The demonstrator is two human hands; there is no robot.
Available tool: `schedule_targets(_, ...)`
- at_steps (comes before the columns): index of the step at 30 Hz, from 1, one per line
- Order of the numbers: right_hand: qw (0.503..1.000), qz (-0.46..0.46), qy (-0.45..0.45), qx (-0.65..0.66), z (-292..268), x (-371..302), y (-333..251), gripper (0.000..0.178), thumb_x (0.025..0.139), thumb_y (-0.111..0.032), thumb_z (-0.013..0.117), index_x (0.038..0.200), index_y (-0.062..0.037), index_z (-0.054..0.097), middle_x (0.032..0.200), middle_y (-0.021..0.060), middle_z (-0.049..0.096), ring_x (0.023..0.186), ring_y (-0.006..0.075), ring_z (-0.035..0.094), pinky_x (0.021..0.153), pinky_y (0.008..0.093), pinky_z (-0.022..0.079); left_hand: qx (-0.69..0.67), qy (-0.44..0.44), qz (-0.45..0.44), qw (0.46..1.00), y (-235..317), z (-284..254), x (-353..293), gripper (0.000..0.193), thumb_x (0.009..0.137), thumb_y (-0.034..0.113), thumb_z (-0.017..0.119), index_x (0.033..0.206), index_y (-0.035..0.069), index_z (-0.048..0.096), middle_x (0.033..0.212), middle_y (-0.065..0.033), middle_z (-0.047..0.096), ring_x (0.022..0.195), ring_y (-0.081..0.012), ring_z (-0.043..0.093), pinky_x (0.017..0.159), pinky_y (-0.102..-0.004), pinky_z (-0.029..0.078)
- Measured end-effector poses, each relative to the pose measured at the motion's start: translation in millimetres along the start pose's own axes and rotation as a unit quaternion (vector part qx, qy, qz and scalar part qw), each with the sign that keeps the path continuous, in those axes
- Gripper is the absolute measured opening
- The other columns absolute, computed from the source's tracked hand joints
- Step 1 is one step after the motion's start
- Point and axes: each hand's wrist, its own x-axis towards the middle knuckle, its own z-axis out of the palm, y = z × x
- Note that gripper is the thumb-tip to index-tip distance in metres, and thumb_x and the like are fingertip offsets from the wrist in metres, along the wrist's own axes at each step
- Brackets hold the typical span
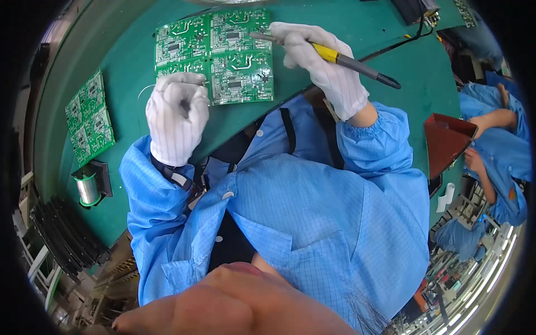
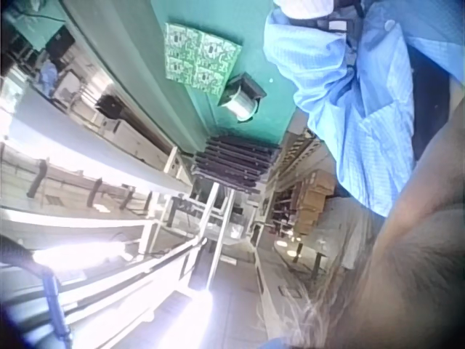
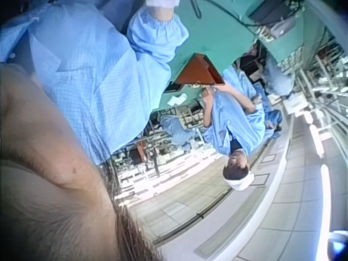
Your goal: The person solders electronic circuit board panels using a soldering iron and solder wire, turns the panels over, and passes them to a coworker.
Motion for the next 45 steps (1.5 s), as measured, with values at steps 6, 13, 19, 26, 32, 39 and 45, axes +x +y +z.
schedule_targets(6, 0.990, 0.067, 0.105, 0.063, 1, -3, 17, 0.033, 0.104, -0.023, 0.051, 0.123, -0.0006, 0.066, 0.112, 0.0100, 0.069, 0.093, 0.0170, 0.066, 0.087, 0.0299, 0.053, 0.004, 0.034, 0.008, 0.999, -10, -6, 6, 0.013, 0.088, 0.006, 0.071, 0.090, 0.005, 0.058, 0.091, -0.0115, 0.068, 0.079, -0.0293, 0.063, 0.069, -0.0410, 0.051)
schedule_targets(13, 0.985, -0.096, 0.133, -0.061, -10, -2, 70, 0.032, 0.106, -0.014, 0.051, 0.131, 0.0034, 0.057, 0.120, 0.0153, 0.066, 0.102, 0.0223, 0.070, 0.086, 0.0299, 0.056, -0.148, 0.043, -0.223, 0.963, -12, -7, 4, 0.026, 0.101, 0.021, 0.062, 0.107, -0.005, 0.066, 0.091, -0.0052, 0.068, 0.077, -0.0091, 0.060, 0.071, -0.0251, 0.051)
schedule_targets(19, 0.925, 0.122, 0.122, 0.339, -10, 5, 48, 0.044, 0.106, -0.030, 0.053, 0.134, 0.0024, 0.055, 0.106, 0.0102, 0.068, 0.088, 0.0147, 0.062, 0.088, 0.0287, 0.050, -0.102, 0.069, -0.236, 0.964, -17, -16, 10, 0.028, 0.100, 0.024, 0.066, 0.112, -0.002, 0.071, 0.095, -0.0062, 0.073, 0.078, -0.0086, 0.061, 0.073, -0.0242, 0.052)
schedule_targets(26, 0.926, 0.111, 0.128, 0.338, -7, 4, 45, 0.041, 0.105, -0.027, 0.055, 0.132, 0.0032, 0.057, 0.104, 0.0096, 0.068, 0.083, 0.0131, 0.062, 0.085, 0.0285, 0.051, -0.069, 0.110, -0.218, 0.967, -33, -19, 14, 0.027, 0.101, 0.024, 0.065, 0.108, -0.001, 0.073, 0.099, -0.0071, 0.072, 0.088, -0.0115, 0.064, 0.081, -0.0265, 0.052)
schedule_targets(32, 0.998, 0.011, 0.040, 0.057, 3, -16, 16, 0.023, 0.098, -0.012, 0.064, 0.119, -0.0036, 0.069, 0.096, 0.0058, 0.071, 0.082, 0.0103, 0.064, 0.073, 0.0238, 0.053, 0.192, 0.066, -0.158, 0.966, -50, -26, 12, 0.016, 0.094, 0.019, 0.069, 0.101, 0.004, 0.073, 0.105, -0.0128, 0.070, 0.099, -0.0272, 0.067, 0.089, -0.0387, 0.053)
schedule_targets(39, 0.964, -0.202, 0.060, -0.162, 12, -14, 22, 0.018, 0.086, -0.009, 0.071, 0.104, -0.0073, 0.072, 0.092, 0.0053, 0.075, 0.079, 0.0216, 0.071, 0.077, 0.0350, 0.054, 0.157, 0.011, -0.174, 0.972, -50, -27, 12, 0.027, 0.098, 0.025, 0.063, 0.107, 0.001, 0.072, 0.112, -0.0179, 0.069, 0.103, -0.0322, 0.067, 0.093, -0.0407, 0.051)
schedule_targets(45, 0.940, -0.265, 0.035, -0.212, 11, -9, 25, 0.021, 0.082, -0.007, 0.075, 0.103, -0.0074, 0.072, 0.087, 0.0040, 0.075, 0.082, 0.0210, 0.072, 0.079, 0.0352, 0.054, 0.160, 0.006, -0.173, 0.972, -45, -27, 14, 0.026, 0.098, 0.024, 0.063, 0.108, 0.002, 0.072, 0.111, -0.0180, 0.069, 0.102, -0.0325, 0.067, 0.091, -0.0407, 0.052)
